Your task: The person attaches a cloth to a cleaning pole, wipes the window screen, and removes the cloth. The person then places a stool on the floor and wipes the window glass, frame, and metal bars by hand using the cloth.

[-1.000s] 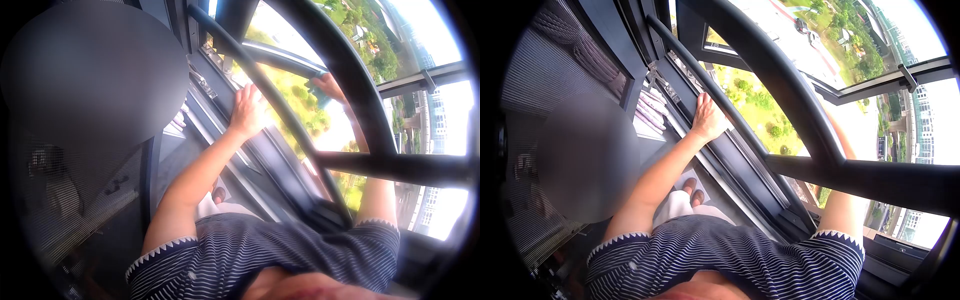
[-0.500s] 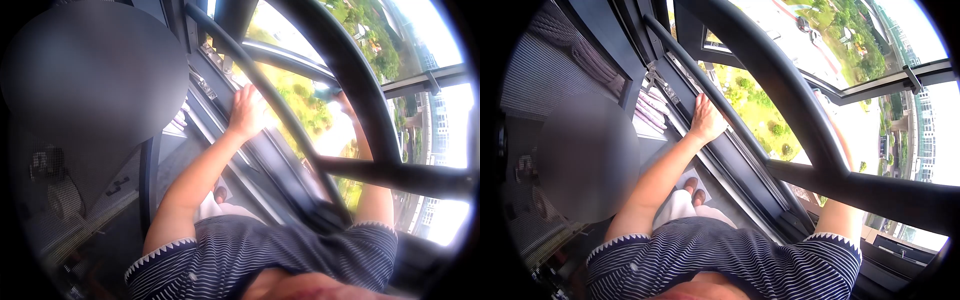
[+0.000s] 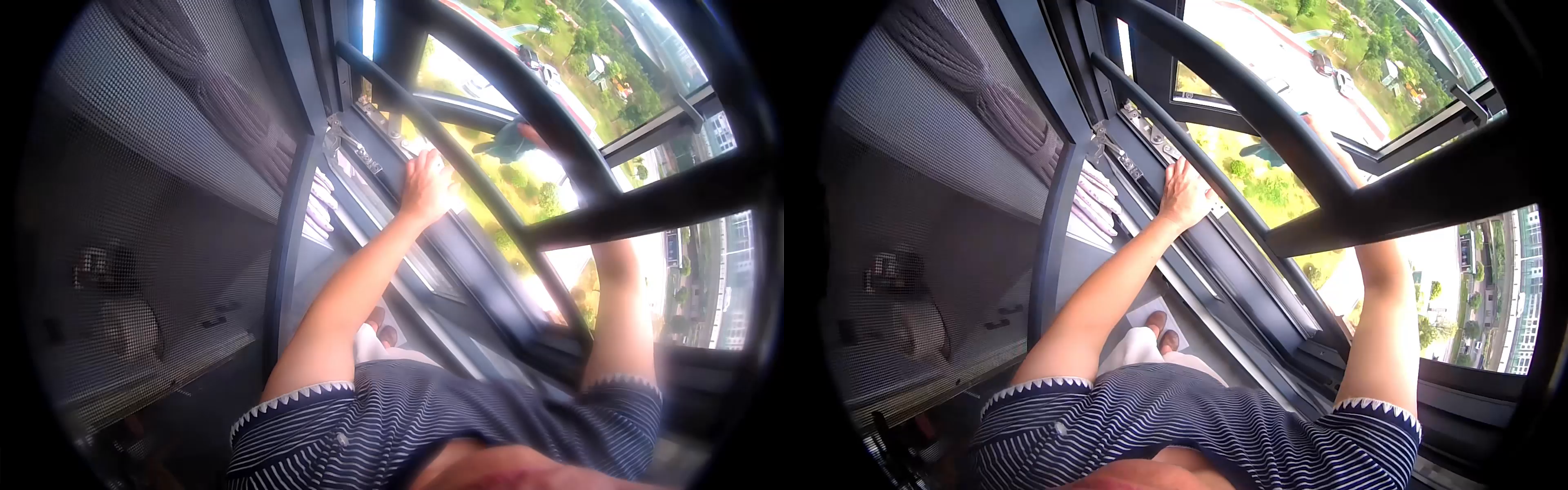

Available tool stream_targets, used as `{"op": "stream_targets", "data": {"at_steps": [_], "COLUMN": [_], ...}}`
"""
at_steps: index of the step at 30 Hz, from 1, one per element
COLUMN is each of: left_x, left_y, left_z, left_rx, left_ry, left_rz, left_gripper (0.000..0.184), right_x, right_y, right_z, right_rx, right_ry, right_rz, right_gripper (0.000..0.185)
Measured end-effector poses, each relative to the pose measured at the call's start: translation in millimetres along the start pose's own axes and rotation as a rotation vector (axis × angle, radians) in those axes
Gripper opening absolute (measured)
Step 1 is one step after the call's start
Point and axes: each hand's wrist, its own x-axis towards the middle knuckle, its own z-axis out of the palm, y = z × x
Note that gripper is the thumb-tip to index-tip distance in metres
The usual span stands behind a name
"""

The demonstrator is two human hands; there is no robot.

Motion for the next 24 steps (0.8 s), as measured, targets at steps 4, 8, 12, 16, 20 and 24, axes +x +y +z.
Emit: {"op": "stream_targets", "data": {"at_steps": [4, 8, 12, 16, 20, 24], "left_x": [2.1, 8.1, 6.1, 5.4, -5.1, -18.1], "left_y": [-13.2, -21.6, -25.8, -30.4, -10.8, 32.8], "left_z": [20.0, 26.7, 26.3, 23.1, -16.9, -75.7], "left_rx": [0.022, -0.010, -0.030, -0.186, -0.577, -1.263], "left_ry": [0.105, 0.017, 0.163, 0.301, 0.510, 0.131], "left_rz": [0.028, -0.022, -0.006, -0.190, -0.255, -0.323], "left_gripper": [0.025, 0.032, 0.039, 0.032, 0.010, 0.023], "right_x": [-2.6, -18.4, -28.6, -31.6, -82.8, -162.6], "right_y": [-81.6, -90.4, -64.2, -83.2, -92.9, -131.4], "right_z": [5.5, -7.1, -16.9, -13.3, 8.9, 64.8], "right_rx": [0.283, 0.484, 0.875, 1.423, 1.566, 1.456], "right_ry": [-0.084, -0.008, 0.386, 0.975, 1.117, 0.706], "right_rz": [-0.109, -0.078, 0.008, 0.205, 0.060, -0.177], "right_gripper": [0.018, 0.016, 0.018, 0.020, 0.027, 0.009]}}
